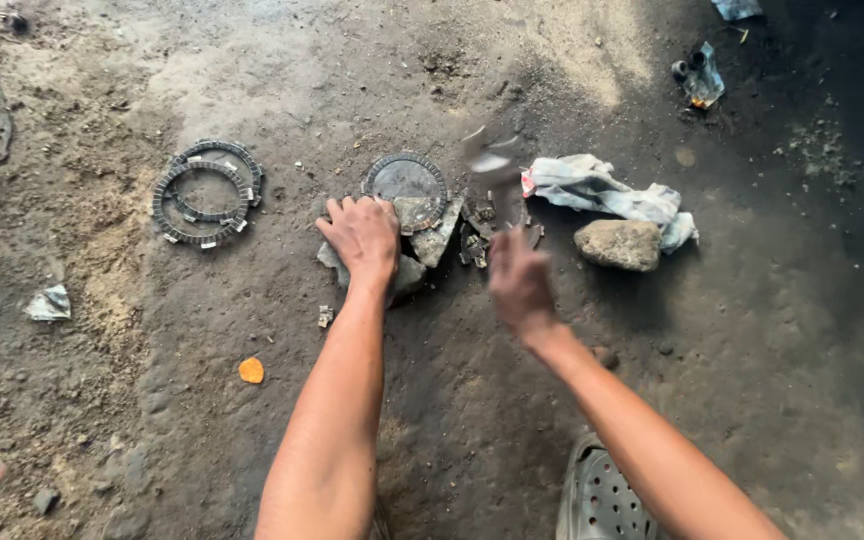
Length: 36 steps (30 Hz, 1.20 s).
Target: The person uses a wrench to pry and disassemble a mechanical component on a dirt floor, handling various metal plates and gears.
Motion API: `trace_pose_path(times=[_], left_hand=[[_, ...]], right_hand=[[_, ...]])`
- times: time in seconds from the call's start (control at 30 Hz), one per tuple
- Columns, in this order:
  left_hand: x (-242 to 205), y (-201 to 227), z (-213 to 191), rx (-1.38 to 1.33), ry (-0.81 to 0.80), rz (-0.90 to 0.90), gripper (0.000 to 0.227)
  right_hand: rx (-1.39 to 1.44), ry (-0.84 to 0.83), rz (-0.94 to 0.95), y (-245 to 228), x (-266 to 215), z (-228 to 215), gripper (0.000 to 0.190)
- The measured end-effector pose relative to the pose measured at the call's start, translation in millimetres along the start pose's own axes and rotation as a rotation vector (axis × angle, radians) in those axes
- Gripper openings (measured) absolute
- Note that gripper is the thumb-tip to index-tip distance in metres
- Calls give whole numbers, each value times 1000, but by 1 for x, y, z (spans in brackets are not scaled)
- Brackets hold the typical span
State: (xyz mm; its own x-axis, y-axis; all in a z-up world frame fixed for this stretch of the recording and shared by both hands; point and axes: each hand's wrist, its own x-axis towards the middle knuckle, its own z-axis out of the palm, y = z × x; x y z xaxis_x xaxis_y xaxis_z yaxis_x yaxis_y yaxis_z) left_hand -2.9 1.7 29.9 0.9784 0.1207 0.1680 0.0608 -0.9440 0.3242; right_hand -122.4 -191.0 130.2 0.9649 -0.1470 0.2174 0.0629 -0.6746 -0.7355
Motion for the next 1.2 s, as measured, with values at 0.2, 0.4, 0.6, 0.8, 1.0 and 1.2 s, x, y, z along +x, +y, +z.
trace_pose_path(times=[0.2,0.4,0.6,0.8,1.0,1.2], left_hand=[[1,-1,4,-31,39,16,34],[-3,0,-1,-16,108,43,36],[-1,0,4,-11,83,17,35],[-3,1,2,10,140,40,36],[-1,-3,5,-8,82,36,35],[-1,-5,10,-17,91,41,34]], right_hand=[[-494,-226,-1,-1,11,-8,34],[-553,-248,-66,-16,5,-10,34],[-207,-78,126,9,10,-10,40],[-710,-302,-2,18,17,-15,34],[-232,-73,-71,25,7,0,39],[-279,-235,235,25,13,4,46]])
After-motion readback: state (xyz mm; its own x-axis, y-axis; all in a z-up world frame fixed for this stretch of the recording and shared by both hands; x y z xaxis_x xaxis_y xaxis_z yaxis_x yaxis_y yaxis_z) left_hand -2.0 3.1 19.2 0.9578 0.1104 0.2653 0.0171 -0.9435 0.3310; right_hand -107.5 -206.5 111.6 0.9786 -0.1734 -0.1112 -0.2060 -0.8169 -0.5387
